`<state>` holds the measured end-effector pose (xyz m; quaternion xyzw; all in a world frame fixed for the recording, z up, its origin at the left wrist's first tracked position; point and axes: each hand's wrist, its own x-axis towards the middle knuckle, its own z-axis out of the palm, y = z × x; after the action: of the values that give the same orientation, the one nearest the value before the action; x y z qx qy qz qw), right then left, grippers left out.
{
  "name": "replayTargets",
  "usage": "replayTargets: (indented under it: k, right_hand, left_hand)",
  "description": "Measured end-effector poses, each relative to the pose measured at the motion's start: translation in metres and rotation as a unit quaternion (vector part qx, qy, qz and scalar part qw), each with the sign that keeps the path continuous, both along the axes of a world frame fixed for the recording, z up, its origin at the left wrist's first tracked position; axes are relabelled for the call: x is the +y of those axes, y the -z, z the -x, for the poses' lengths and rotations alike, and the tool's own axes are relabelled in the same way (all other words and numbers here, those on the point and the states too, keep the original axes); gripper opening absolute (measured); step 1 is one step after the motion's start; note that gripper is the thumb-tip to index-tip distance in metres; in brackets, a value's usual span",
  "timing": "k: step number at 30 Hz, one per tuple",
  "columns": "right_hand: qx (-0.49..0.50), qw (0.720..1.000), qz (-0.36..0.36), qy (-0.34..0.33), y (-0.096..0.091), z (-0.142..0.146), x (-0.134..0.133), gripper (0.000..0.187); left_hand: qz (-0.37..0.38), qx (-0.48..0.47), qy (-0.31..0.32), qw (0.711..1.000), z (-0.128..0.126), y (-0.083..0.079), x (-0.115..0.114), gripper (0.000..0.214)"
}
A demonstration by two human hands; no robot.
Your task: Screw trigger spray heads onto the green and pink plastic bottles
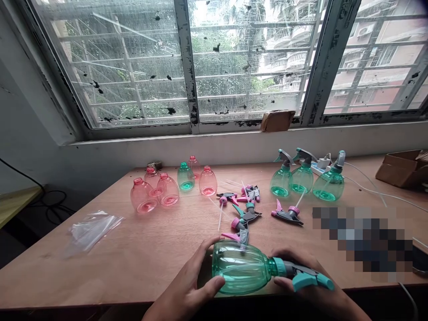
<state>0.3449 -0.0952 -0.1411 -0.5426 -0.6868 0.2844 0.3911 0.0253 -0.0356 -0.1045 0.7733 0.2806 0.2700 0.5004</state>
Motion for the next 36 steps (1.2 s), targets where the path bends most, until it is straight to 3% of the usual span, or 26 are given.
replayTargets:
  k: [8, 17, 25, 36]
  right_hand:
    - [0.039, 0.998, 0.008, -0.046, -0.001, -0.002, 0.001, 0.020]
    - [0.045, 0.997, 0.014, -0.054, 0.019, -0.005, 0.002, 0.020]
    - [0.047, 0.996, 0.062, -0.032, 0.004, 0.003, 0.000, 0.018]
    - [0.106, 0.991, 0.073, -0.021, 0.000, 0.003, -0.002, 0.015]
  left_hand:
    - [0.004, -0.001, 0.003, 1.000, -0.002, -0.003, 0.000, 0.060]
    - [0.003, 0.001, 0.006, 1.000, 0.002, 0.004, 0.001, 0.064]
    - [0.000, 0.001, 0.006, 1.000, 0.002, 0.005, 0.004, 0.064]
    - [0.026, -0.047, 0.032, 0.998, -0.005, -0.006, 0.002, 0.060]
